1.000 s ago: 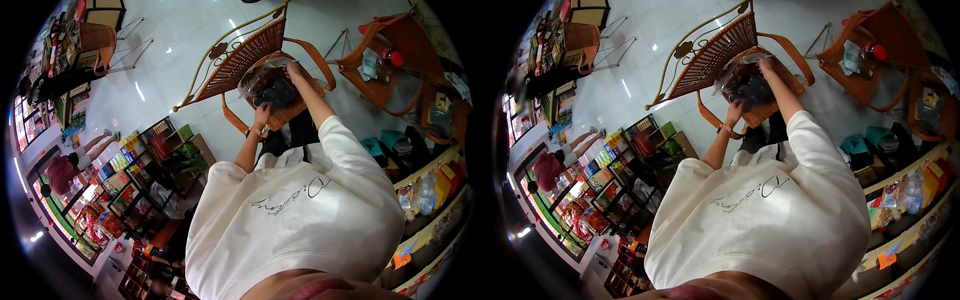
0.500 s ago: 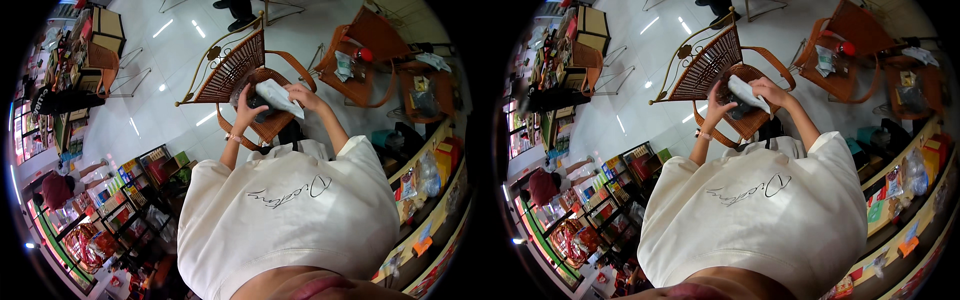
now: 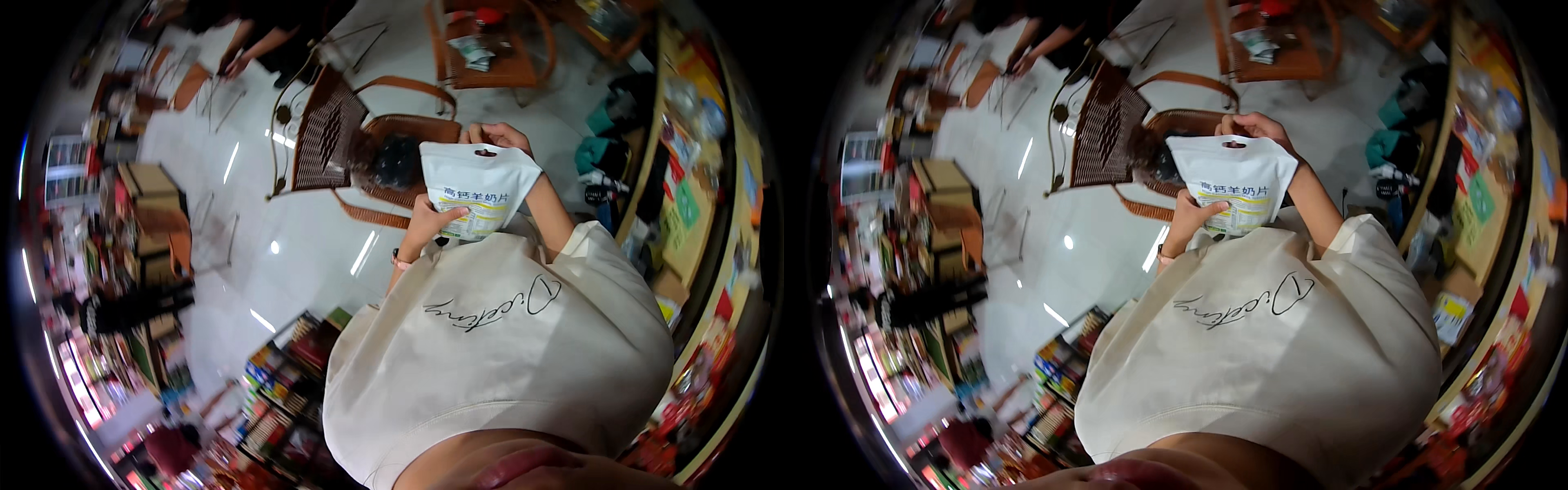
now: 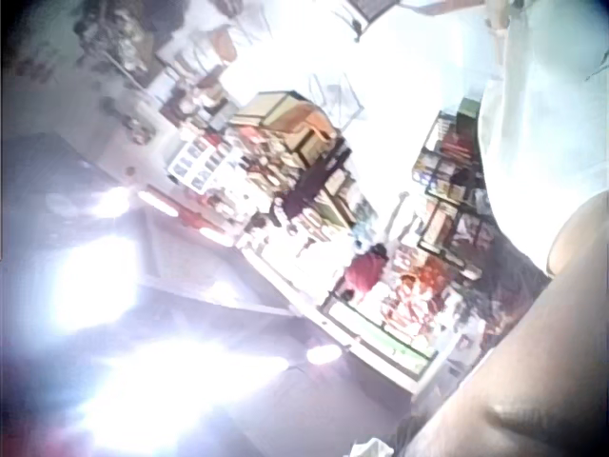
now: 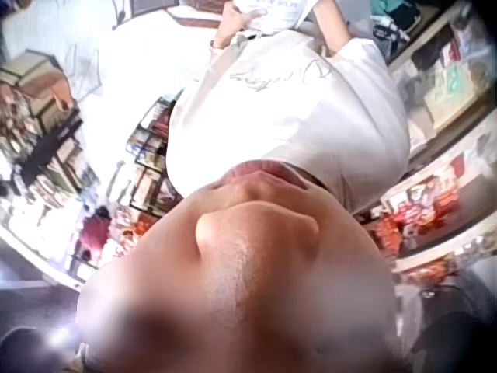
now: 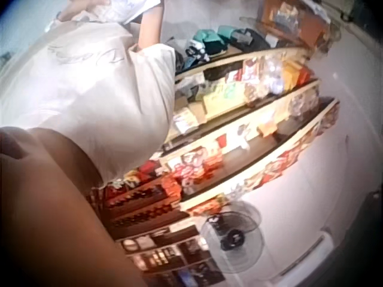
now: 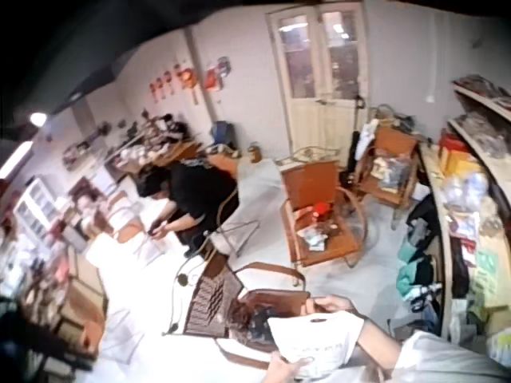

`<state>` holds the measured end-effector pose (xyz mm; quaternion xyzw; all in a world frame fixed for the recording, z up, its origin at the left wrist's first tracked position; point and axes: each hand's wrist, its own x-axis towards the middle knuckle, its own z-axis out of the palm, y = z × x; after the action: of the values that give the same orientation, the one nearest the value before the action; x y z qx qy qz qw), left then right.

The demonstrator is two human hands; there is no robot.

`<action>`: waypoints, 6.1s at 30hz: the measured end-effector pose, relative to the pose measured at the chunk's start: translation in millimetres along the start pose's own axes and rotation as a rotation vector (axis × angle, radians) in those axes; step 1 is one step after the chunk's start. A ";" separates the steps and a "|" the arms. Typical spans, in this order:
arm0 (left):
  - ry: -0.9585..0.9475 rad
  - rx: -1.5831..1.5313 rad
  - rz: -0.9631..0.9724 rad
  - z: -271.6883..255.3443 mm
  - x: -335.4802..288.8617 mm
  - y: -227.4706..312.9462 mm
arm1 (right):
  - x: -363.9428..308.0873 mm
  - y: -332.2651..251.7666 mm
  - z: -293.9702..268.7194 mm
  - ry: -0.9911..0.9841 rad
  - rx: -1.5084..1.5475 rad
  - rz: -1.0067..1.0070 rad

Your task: The person retrieves snack packets and packs them into a cardboard box on a shelf.

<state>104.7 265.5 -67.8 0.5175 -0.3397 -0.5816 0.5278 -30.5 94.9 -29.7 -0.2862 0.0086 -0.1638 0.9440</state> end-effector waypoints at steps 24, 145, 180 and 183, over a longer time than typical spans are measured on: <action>-0.773 0.280 -0.082 339.1 59.0 -46.5 | -403.5 23.2 52.7 1.368 -0.743 -0.883; -1.833 0.370 1.618 914.1 18.5 -282.9 | -762.8 42.8 -85.0 3.097 -0.874 0.595; -1.429 0.067 -1.019 805.9 18.0 -166.3 | -726.1 38.7 -64.0 2.797 -0.519 0.508; -1.334 0.274 -1.268 808.5 38.4 -243.6 | -732.6 54.6 -82.7 2.836 -0.488 0.543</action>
<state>-732.2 157.8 -117.6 0.2229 -0.2924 -0.8932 -0.2587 -716.1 323.4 -185.3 -0.0275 0.9899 -0.1176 0.0747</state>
